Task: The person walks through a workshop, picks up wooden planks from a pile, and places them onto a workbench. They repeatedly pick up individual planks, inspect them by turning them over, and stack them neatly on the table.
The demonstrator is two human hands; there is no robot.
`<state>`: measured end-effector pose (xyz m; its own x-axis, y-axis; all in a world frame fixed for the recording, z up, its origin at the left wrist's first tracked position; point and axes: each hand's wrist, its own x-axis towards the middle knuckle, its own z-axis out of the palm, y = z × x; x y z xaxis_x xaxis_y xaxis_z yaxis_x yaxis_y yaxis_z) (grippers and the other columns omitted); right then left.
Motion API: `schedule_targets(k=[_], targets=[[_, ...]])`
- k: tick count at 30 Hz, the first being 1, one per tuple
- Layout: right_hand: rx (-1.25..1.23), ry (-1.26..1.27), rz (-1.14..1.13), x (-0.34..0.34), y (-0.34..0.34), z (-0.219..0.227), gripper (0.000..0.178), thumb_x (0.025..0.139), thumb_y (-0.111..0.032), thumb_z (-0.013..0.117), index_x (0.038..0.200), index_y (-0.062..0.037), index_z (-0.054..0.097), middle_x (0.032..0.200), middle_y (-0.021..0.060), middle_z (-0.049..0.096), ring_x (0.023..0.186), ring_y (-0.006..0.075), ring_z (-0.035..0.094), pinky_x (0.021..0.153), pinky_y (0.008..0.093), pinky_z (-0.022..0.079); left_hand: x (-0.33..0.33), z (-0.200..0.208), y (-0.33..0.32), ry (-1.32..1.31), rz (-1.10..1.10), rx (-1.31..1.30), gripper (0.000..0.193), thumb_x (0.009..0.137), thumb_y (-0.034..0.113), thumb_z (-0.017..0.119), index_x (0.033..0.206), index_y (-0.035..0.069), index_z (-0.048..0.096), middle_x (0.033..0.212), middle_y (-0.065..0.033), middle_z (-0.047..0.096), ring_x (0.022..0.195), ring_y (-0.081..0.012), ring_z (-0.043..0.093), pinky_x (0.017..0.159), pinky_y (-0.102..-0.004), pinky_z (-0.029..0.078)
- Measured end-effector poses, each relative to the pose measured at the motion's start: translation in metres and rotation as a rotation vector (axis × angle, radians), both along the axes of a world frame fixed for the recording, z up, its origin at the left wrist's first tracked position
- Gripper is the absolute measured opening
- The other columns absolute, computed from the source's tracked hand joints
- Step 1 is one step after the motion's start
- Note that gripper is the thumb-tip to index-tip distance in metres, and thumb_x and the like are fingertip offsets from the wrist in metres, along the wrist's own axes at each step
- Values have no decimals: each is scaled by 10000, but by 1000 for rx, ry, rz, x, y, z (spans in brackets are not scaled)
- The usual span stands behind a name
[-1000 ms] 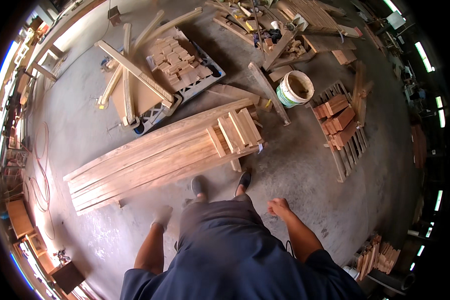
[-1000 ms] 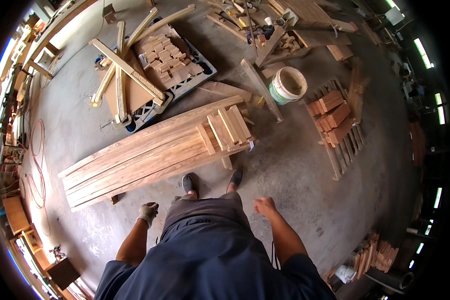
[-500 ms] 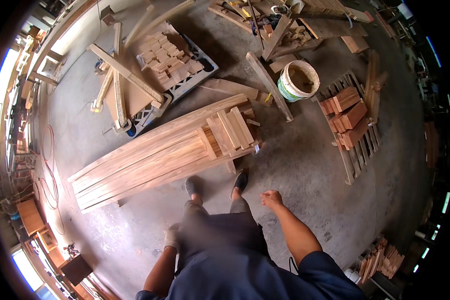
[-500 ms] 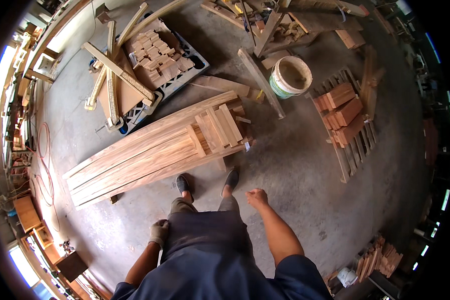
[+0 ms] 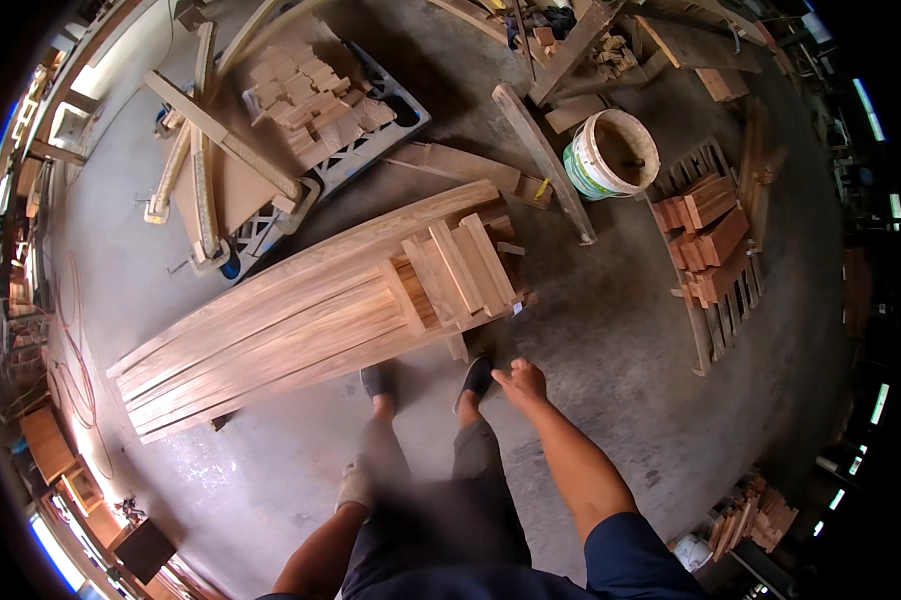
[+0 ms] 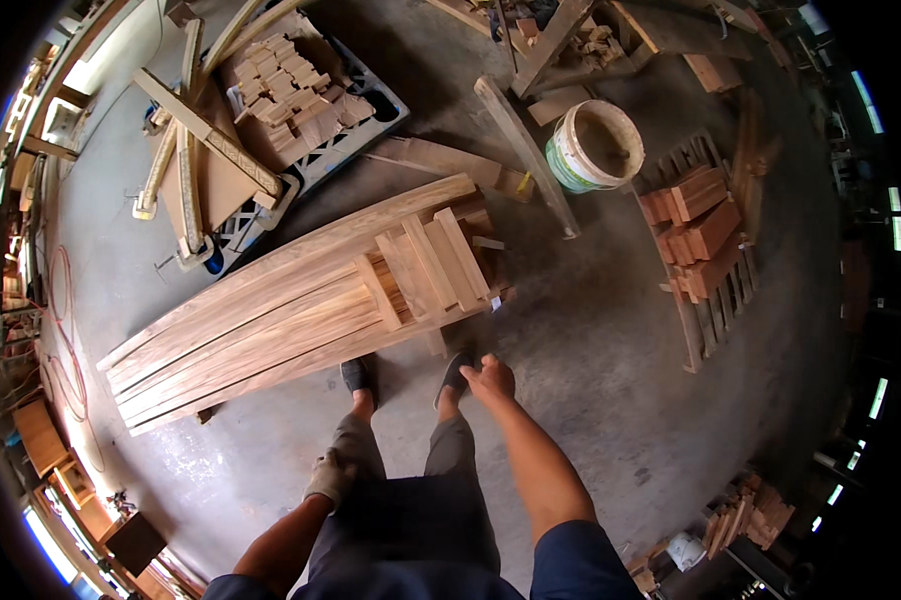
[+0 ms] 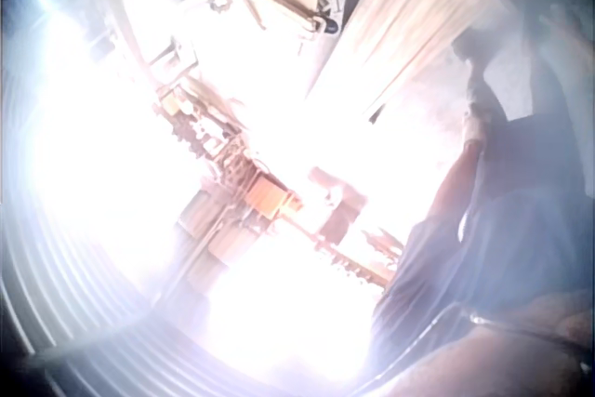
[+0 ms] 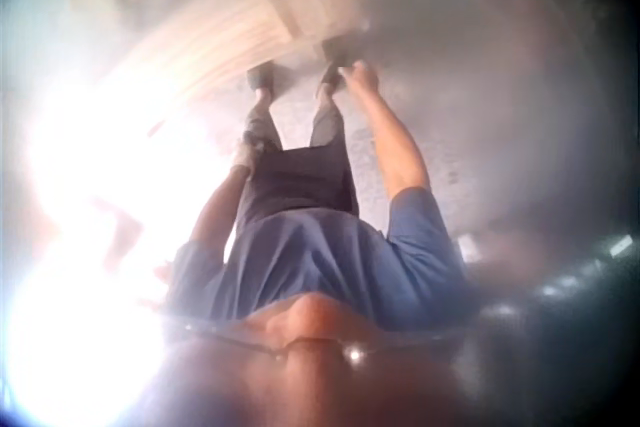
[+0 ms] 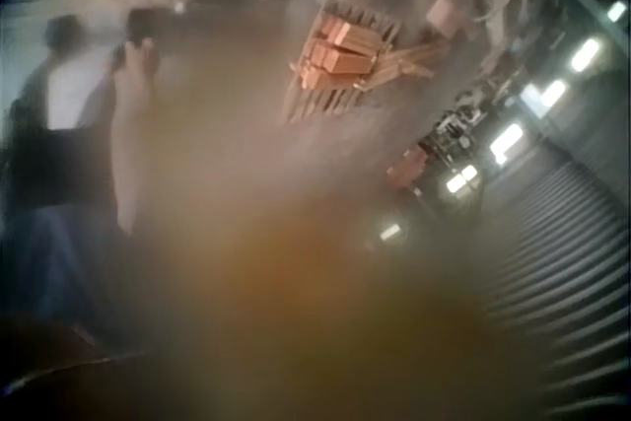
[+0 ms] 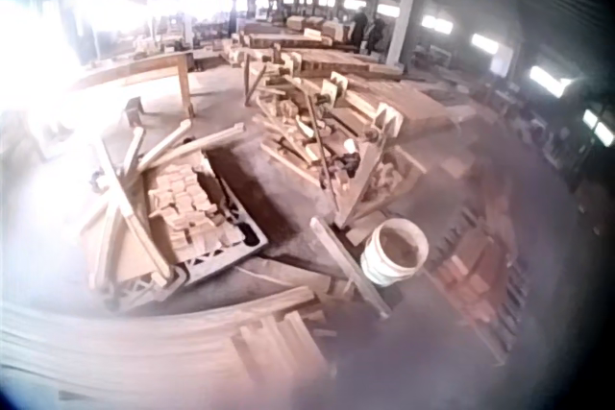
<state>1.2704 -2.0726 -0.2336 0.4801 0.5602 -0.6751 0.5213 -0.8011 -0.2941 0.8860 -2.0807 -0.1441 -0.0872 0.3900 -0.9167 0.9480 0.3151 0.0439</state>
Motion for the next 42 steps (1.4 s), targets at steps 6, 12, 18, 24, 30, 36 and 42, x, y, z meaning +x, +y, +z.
schedule_targets(k=[6, 12, 18, 24, 30, 36, 42], targets=[[54, -57, 5, -2, 76, -28, 942, 714, -512, 775, 1404, 9, 402, 1363, 244, 503, 1251, 373, 499, 1043, 416, 421, 24, -4, 3, 94, 28, 46, 852, 813, 450, 654, 1470, 23, 319, 1445, -246, 389, 1328, -407, 412, 1073, -451, 394], [124, -240, 114, 5, 129, -70, 1117, 659, -483, 831, 1491, -9, 256, 1464, 255, 357, 1324, 390, 403, 1091, 437, 367, 19, -31, -10, 124, -137, 114, 836, 807, 455, 642, 1465, 31, 347, 1459, -231, 382, 1340, -397, 389, 1095, -443, 361], [7, -243, 107, 13, 176, -82, 1341, 594, -563, 849, 1550, -73, 45, 1571, 263, 170, 1469, 375, 167, 1179, 507, 182, 20, -28, -4, 89, -118, 157, 737, 818, 422, 629, 1403, 35, 401, 1395, -223, 440, 1258, -404, 441, 1050, -466, 371], [2, -319, 129, 2, 190, -94, 1351, 560, -533, 872, 1544, -81, 65, 1537, 269, 209, 1444, 398, 202, 1169, 505, 217, 22, -23, 4, 72, -116, 212, 690, 814, 409, 626, 1360, 37, 426, 1351, -213, 466, 1224, -408, 459, 1020, -490, 373], [75, -390, 104, 0, 185, -100, 1267, 548, -421, 854, 1534, -82, 135, 1485, 255, 285, 1398, 403, 269, 1148, 500, 249, 20, -22, 8, 71, -105, 208, 707, 798, 383, 634, 1371, 27, 420, 1371, -218, 452, 1256, -404, 427, 1049, -487, 348], [180, -275, 90, -21, 137, -63, 1136, 564, -398, 810, 1470, -3, 250, 1312, 277, 429, 1236, 430, 423, 1048, 485, 362, 12, -33, 2, 21, -174, 362, 732, 758, 370, 685, 1360, 20, 459, 1365, -218, 469, 1265, -404, 422, 1061, -459, 362], [273, 963, -307, -73, 51, 2, 721, 681, -273, 804, 1273, 9, 506, 1053, 94, 630, 973, 187, 605, 847, 325, 505, 51, -61, 31, -596, 336, 333, 669, 826, 328, 686, 1349, -4, 434, 1138, -111, 558, 1026, -245, 552, 849, -358, 456]])
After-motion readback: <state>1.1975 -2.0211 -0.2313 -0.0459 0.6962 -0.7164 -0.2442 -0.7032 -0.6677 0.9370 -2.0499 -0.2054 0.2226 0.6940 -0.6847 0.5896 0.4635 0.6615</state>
